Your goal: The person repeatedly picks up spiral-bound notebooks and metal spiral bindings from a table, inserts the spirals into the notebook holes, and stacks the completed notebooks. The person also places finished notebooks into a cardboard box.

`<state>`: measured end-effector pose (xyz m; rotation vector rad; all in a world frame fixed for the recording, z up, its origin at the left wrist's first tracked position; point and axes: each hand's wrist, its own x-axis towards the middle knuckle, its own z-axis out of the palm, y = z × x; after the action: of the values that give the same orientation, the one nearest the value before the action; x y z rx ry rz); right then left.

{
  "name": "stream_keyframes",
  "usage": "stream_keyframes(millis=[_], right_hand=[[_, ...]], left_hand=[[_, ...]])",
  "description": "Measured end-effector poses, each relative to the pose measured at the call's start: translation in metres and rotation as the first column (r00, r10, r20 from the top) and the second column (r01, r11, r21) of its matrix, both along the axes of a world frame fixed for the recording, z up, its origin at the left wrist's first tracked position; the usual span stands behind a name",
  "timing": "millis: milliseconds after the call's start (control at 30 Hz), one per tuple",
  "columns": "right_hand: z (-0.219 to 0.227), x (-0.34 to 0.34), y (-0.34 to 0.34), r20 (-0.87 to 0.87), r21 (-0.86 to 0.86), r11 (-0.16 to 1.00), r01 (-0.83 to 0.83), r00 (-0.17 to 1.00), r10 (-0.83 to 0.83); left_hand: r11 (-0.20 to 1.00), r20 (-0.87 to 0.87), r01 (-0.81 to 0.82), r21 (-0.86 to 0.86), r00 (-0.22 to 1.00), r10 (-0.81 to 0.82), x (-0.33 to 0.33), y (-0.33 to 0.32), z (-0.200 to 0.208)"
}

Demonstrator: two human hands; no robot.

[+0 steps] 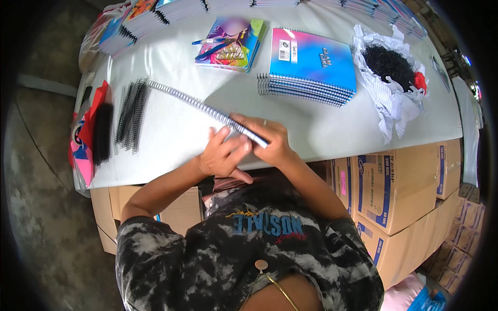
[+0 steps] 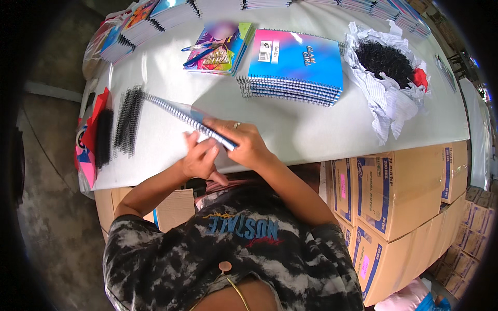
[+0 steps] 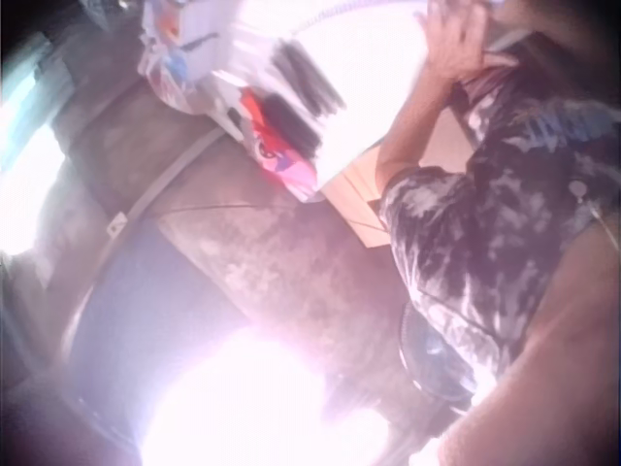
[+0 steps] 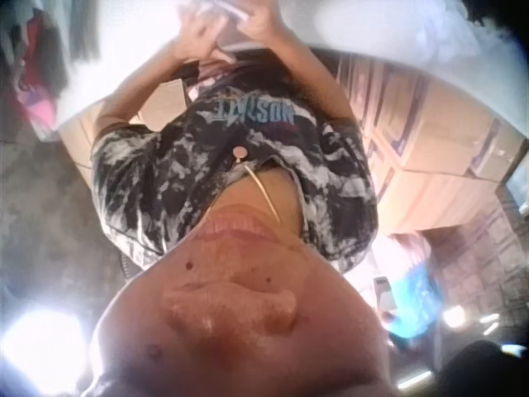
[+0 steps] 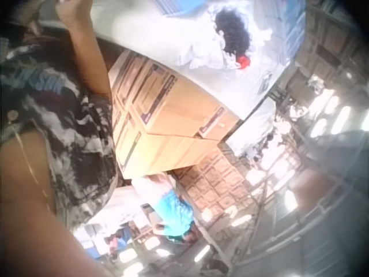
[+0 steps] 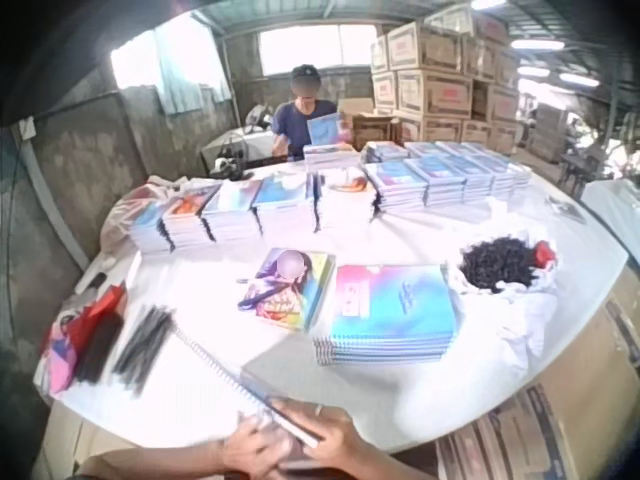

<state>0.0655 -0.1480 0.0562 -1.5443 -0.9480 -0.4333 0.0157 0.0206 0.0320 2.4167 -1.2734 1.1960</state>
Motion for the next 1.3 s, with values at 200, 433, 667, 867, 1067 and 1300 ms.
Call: stream_keyframes(millis=[200,433,667,867,1067,1300], right_hand=[[0.002,-0.006,0.005,-0.008,-0.023,0.999,-0.035,0.999,0.035],[0.003,-0.005,0.005,-0.081,-0.063,0.993,-0.096,0.993,0.091],[-0.009,0.002,0.006,0.015,-0.077,0.994,-0.08,0.997,0.082],[0.07,-0.005,0.027,0.111,0.111,0.874,-0.474,0.879,0.463],[0.116,0.005,0.01,-0.034,-0.337,0.936,-0.103,0.995,0.097],[0.082,0.015,0.007,-0.654,0.021,0.969,-0.247,0.729,0.2]], left_hand=[[0.885,-0.068,-0.219,-0.411,0.975,0.21,0.037,-0.005,0.015],[0.977,-0.17,-0.143,-0.161,0.979,0.115,0.018,0.019,-0.018],[0.96,-0.255,-0.145,-0.241,0.964,0.081,-0.014,-0.031,0.004],[0.86,-0.608,-0.304,-0.41,0.794,-0.009,-0.031,-0.035,0.124],[0.445,-0.752,-0.676,-0.587,0.659,0.009,-0.031,-0.006,0.15],[0.29,-0.679,-0.665,-0.688,0.448,-0.581,-0.001,0.007,0.119]])
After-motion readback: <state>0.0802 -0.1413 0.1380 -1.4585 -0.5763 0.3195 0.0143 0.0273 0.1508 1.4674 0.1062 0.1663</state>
